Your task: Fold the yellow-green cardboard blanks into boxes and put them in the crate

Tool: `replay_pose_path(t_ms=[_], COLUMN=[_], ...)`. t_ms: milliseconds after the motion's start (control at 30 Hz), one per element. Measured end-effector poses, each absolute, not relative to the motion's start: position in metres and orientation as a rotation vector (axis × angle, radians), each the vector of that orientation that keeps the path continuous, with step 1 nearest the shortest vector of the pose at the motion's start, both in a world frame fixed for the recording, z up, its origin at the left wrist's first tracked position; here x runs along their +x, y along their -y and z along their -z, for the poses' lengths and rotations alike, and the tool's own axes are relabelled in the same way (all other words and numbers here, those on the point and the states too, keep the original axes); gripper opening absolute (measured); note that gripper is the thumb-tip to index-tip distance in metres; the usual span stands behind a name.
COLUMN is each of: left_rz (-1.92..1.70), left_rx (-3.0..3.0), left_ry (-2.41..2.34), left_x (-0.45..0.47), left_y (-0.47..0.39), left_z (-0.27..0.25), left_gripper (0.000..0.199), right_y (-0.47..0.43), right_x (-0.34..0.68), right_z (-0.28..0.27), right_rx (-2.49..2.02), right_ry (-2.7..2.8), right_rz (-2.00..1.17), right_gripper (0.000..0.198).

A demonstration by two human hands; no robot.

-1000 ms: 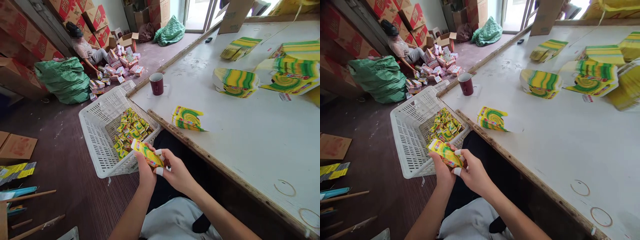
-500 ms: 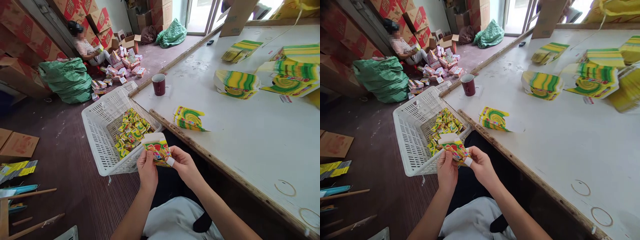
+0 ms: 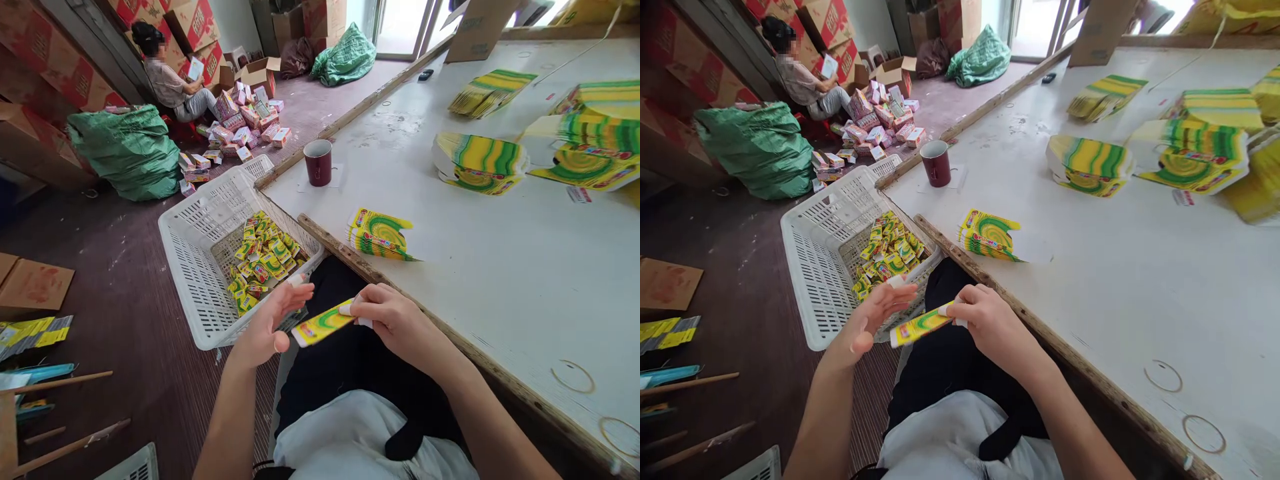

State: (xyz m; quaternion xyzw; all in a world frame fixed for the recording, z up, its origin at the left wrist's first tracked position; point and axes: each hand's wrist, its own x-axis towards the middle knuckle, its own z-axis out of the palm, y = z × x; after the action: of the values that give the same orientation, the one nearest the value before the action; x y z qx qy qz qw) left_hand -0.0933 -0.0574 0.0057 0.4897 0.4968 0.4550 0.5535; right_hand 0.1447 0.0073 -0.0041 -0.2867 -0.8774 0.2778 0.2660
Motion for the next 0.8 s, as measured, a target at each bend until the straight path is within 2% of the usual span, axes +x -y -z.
replay_pose_path(t_ms=[100,167,267,333,500,667,800], left_rz=[-0.631,-0.491,-0.666,-0.853,-1.082,-1.119,-1.07], left_rx=[1.299,1.367,1.313,1.227,1.163,1.239,1.456], left_ry=[-1.273,-1.381,-1.562,-1.685,-1.808,-1.965,-2.012], left_x=[-0.085,-0.069,-0.044,-0.034,-0.023,-0.025,-0.032], left_y=[0.057,0.056,0.055,0.057,0.061,0.06,0.059], left_z=[-0.011,-0.005,0.012,0.022,0.032,0.029,0.028], left_gripper=[0.109,0.102,0.073,0.066,0.067,0.062,0.058], right_y=[-0.005,-0.001,0.007,0.016,0.048,0.06,0.033], right_x=[0.141,0.135,0.125,0.118,0.098,0.092,0.109], right_z=[-0.002,-0.001,0.01,0.022,0.044,0.045,0.03], right_rx=[-0.643,-0.625,-0.772,-0.89,-0.981,-0.851,-1.018], right_ry=[2.506,2.467,2.202,1.971,1.631,1.361,1.259], right_rz=[-0.579,-0.514,-0.432,-0.434,-0.661,-1.214,-1.266], right_gripper=[0.03,0.028,0.03,0.032,0.044,0.041,0.039])
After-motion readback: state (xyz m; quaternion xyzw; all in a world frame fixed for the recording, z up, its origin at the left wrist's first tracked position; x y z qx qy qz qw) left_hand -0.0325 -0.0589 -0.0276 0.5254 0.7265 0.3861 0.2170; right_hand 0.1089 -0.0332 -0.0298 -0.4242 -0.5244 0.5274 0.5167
